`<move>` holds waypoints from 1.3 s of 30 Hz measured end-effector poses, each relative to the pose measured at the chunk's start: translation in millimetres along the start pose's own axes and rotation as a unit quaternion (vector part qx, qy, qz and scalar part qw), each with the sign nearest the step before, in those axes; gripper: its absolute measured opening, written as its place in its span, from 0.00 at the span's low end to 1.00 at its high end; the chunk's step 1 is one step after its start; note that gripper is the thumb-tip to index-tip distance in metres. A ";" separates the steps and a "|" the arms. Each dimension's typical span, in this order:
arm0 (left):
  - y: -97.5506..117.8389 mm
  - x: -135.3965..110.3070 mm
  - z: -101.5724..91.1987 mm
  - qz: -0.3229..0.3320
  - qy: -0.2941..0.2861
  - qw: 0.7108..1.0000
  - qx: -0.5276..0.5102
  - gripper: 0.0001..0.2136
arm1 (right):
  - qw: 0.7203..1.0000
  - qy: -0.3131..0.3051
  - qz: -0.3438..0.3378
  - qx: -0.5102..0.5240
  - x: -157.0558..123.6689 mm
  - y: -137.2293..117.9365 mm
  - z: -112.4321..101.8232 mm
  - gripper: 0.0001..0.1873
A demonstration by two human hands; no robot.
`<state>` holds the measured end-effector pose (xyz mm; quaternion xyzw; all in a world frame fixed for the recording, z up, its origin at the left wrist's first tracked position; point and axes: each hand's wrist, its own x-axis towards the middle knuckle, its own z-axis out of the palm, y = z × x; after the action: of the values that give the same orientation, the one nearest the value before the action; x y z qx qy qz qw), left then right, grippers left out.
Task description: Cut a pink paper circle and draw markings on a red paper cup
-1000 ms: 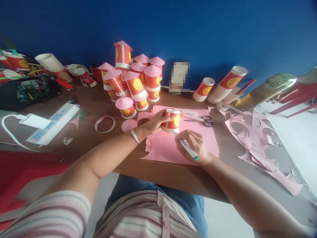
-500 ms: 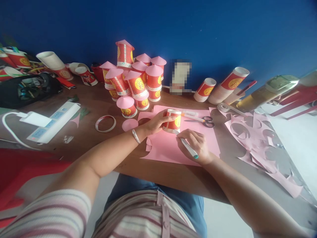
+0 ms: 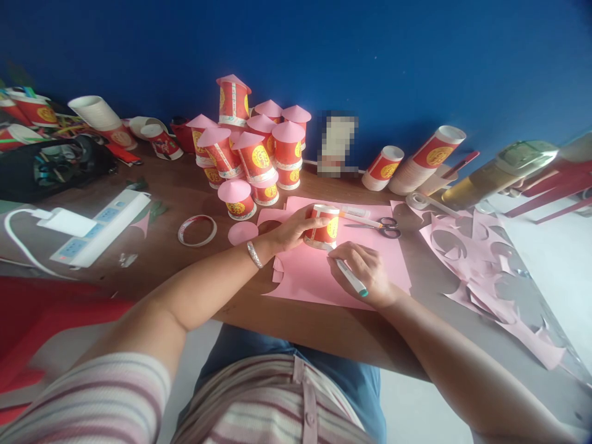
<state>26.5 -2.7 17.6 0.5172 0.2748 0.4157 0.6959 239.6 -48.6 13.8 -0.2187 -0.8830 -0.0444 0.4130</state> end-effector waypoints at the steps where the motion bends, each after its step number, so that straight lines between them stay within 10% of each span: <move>1: 0.2 -0.2 0.1 -0.003 -0.002 1.000 0.001 0.24 | 1.000 0.000 -0.002 0.001 0.3 -0.1 0.1 0.09; 39: -1.2 -1.8 0.3 -0.016 0.022 1.000 0.011 0.23 | 1.000 0.014 -0.011 0.003 4.0 -1.9 -2.0 0.13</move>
<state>26.2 -4.5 16.5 0.5115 0.3029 0.4123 0.6904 238.0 -49.4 18.3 -0.2070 -0.8797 -0.0488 0.4252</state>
